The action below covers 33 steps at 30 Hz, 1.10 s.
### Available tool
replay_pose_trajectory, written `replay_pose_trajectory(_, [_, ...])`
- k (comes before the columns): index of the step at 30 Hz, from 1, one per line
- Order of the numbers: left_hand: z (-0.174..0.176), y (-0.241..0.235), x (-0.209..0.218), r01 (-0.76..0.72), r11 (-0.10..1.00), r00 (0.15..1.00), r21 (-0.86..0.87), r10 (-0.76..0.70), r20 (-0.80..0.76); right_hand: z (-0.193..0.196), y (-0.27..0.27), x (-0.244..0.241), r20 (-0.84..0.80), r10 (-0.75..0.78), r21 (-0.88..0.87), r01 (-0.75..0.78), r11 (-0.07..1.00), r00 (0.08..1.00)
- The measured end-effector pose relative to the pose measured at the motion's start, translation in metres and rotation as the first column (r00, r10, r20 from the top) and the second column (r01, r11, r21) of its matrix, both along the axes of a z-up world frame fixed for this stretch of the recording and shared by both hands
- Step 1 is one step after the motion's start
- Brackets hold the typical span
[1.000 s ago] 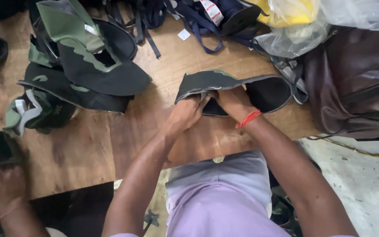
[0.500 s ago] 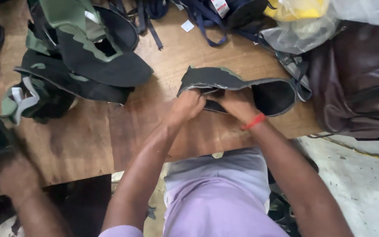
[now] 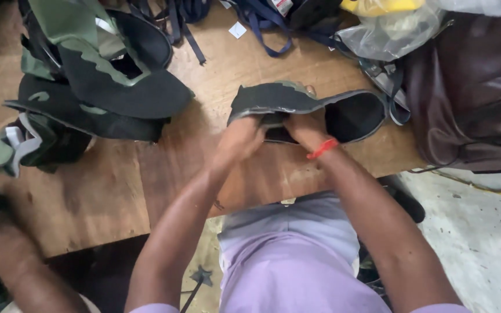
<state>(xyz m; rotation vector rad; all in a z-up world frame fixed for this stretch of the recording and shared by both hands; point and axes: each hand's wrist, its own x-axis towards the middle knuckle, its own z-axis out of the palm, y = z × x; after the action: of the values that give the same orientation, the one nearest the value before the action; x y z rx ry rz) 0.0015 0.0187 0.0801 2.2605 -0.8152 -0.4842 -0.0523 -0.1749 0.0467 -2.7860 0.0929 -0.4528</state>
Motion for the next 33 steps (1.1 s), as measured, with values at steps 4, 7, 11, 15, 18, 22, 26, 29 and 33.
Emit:
replay_pose_trajectory(4, [-0.011, -0.003, -0.01, 0.066, 0.986, 0.925, -0.154, -0.002, 0.379, 0.004, -0.008, -0.001, 0.061, 0.128, -0.062, -0.124, 0.99, 0.99])
replay_pose_trajectory(7, [0.003, -0.002, -0.006, 0.114, 0.954, 0.962, -0.279, -0.035, 0.272, -0.021, -0.013, 0.011, 0.063, 0.083, -0.017, -0.082, 0.996, 0.995])
replay_pose_trajectory(11, [0.0, 0.002, -0.016, 0.039, 0.987, 0.995, -0.154, -0.024, 0.099, -0.052, -0.025, 0.001, 0.032, 0.083, 0.072, -0.085, 0.994, 0.996])
replay_pose_trajectory(15, [-0.002, -0.004, -0.021, 0.082, 0.966, 0.911, -0.245, 0.028, 0.412, -0.014, -0.03, -0.011, 0.102, 0.191, 0.154, -0.205, 0.966, 0.976])
replay_pose_trajectory(18, [-0.022, -0.006, -0.02, 0.044, 0.984, 0.951, -0.175, 0.013, 0.309, -0.002, -0.029, -0.013, 0.032, 0.157, 0.013, -0.158, 0.987, 0.987])
replay_pose_trajectory(22, [-0.022, -0.009, -0.019, 0.046, 0.985, 0.951, -0.167, 0.008, 0.308, 0.011, -0.033, -0.013, 0.024, 0.21, -0.176, -0.203, 0.963, 0.977])
replay_pose_trajectory(26, [-0.008, -0.013, -0.021, 0.006, 0.996, 0.964, -0.094, 0.019, 0.263, 0.018, -0.04, -0.006, -0.031, 0.205, -0.181, -0.207, 0.962, 0.978])
replay_pose_trajectory(29, [-0.011, -0.013, -0.021, 0.003, 0.994, 0.967, -0.105, 0.024, 0.253, 0.035, -0.049, -0.009, -0.044, 0.269, -0.287, -0.27, 0.919, 0.962])
replay_pose_trajectory(33, [-0.026, -0.019, -0.026, 0.039, 0.989, 0.94, -0.144, 0.012, 0.34, 0.045, -0.072, -0.026, -0.12, 0.416, -0.536, -0.412, 0.737, 0.901])
